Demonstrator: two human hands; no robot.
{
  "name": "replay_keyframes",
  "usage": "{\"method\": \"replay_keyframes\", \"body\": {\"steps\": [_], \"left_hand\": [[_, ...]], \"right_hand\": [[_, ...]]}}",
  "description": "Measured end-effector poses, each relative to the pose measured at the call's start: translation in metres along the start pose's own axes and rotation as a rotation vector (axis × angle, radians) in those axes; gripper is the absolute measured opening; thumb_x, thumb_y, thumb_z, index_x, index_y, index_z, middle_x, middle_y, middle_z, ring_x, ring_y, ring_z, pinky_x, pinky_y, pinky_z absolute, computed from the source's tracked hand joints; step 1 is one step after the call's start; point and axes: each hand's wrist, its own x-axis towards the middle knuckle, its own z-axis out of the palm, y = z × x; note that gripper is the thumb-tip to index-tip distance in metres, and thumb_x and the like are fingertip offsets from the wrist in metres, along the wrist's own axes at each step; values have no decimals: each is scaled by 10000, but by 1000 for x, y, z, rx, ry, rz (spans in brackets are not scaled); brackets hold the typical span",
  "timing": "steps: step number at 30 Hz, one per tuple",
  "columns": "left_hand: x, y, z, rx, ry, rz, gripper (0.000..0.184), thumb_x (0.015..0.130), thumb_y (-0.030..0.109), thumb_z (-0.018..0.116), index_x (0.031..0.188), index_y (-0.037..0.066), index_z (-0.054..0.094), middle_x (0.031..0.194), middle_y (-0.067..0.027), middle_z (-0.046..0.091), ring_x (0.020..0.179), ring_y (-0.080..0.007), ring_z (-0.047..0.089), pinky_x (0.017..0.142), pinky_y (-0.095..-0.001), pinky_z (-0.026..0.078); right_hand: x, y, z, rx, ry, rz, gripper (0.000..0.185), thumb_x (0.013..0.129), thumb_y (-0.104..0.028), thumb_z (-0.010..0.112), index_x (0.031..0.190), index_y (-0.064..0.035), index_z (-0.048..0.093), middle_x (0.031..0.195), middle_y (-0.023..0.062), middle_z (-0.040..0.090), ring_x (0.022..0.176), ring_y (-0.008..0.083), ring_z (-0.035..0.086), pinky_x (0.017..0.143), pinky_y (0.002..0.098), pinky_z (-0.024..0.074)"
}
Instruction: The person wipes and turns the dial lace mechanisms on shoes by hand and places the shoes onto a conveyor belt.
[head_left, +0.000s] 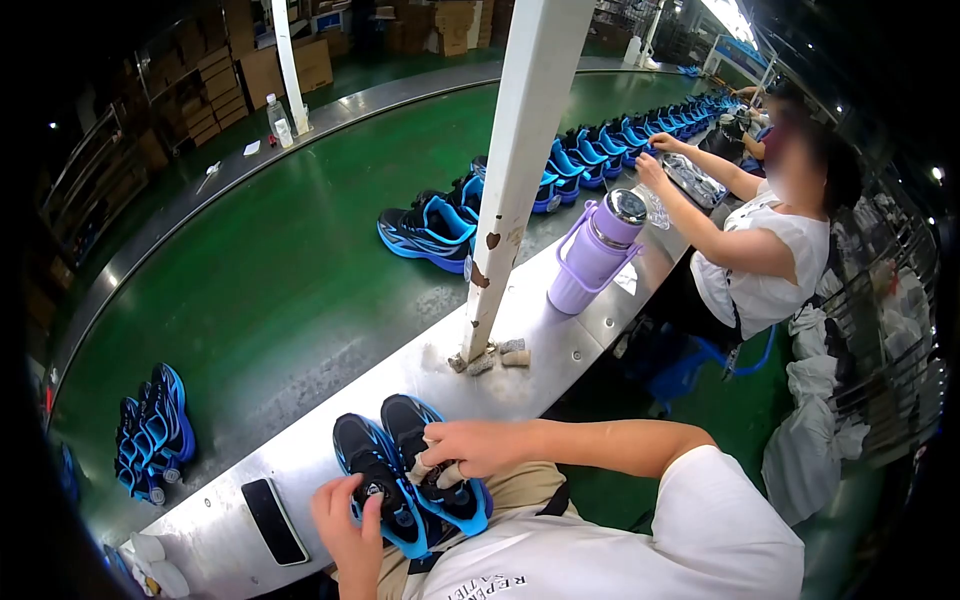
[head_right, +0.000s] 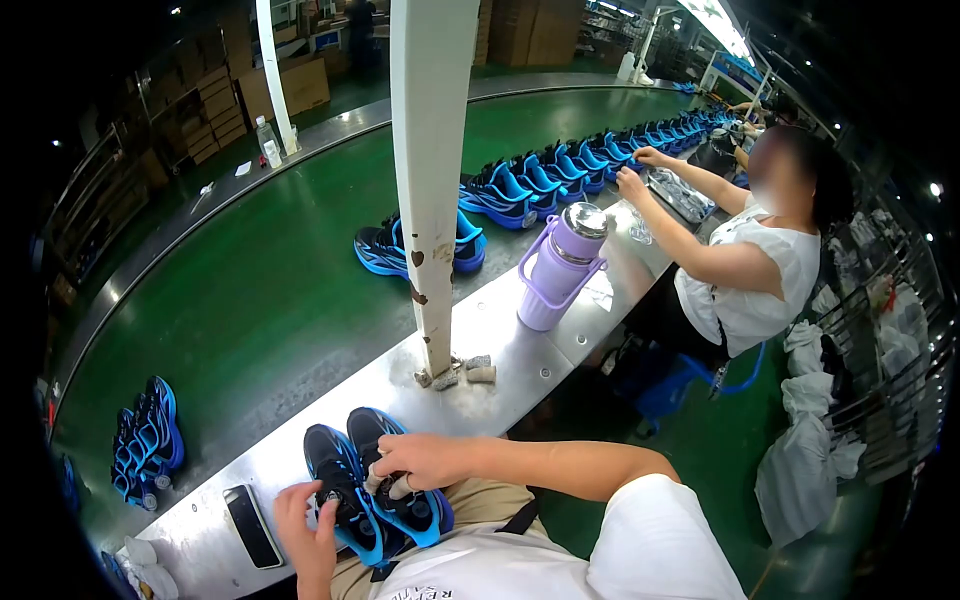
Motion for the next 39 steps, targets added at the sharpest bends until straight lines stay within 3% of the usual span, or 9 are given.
{"method": "replay_keyframes", "body": {"steps": [2,6,10,15,21,25,29,35,39], "left_hand": [[-1,-16,5,-118,-209,-85,190,751,12,641,939,21,622,929,-106,583,915,-279,538,799,-348,428],[-10,5,1,198,35,285,203,819,54,627,1012,-6,607,1022,-144,596,865,-311,582,740,-360,475],[-35,20,9,-687,-507,-444,204,950,86,516,1103,-22,597,853,-79,621,712,-105,579,684,-220,469],[-30,24,50,-1127,-517,-912,221,932,77,521,1109,-49,561,1097,-144,599,915,-299,621,745,-348,524],[-35,22,56,-1265,-459,-910,298,986,132,446,1190,-76,507,1203,-181,572,998,-326,626,791,-379,557],[-37,17,61,-1336,-464,-945,312,986,152,445,1210,-56,506,1231,-165,572,1015,-336,624,794,-373,563],[-41,10,67,-1334,-436,-949,283,990,159,450,1165,-52,522,1223,-149,563,1036,-342,613,795,-392,564],[-38,19,67,-1291,-437,-947,295,990,159,445,1175,-60,515,1207,-147,579,1035,-348,617,757,-370,580],[-40,13,69,-1329,-442,-948,277,991,141,441,1164,-66,504,1246,-165,552,1036,-354,612,754,-385,581]], "right_hand": [[0,-5,1,-39,-13,91,298,803,-269,687,1049,-112,623,843,107,481,806,278,525,692,369,421],[-1,-15,-2,-6,-28,218,358,817,-297,667,1116,-110,605,874,122,476,843,299,511,720,381,417],[-3,-5,-11,-58,-43,39,413,822,-314,652,1166,-107,555,890,128,481,831,324,518,721,404,422],[14,5,-7,-179,-233,-73,462,772,-182,616,1223,-129,531,881,155,505,820,354,532,700,443,423],[15,-13,-11,-61,-314,155,532,768,-118,594,1291,-179,523,818,107,490,764,304,520,651,409,416],[13,8,-4,-153,91,-262,560,777,-156,590,1320,-269,511,762,89,507,649,310,548,550,424,417],[11,1,4,-194,-146,-63,577,754,-147,593,1313,-267,518,765,100,503,676,324,553,558,436,427],[13,6,-9,-172,176,-255,305,805,-256,609,1097,-173,631,738,112,563,630,333,585,546,434,442],[14,3,6,-278,-143,-117,360,810,-263,613,1158,-169,610,793,111,546,696,316,577,599,426,440]]}}
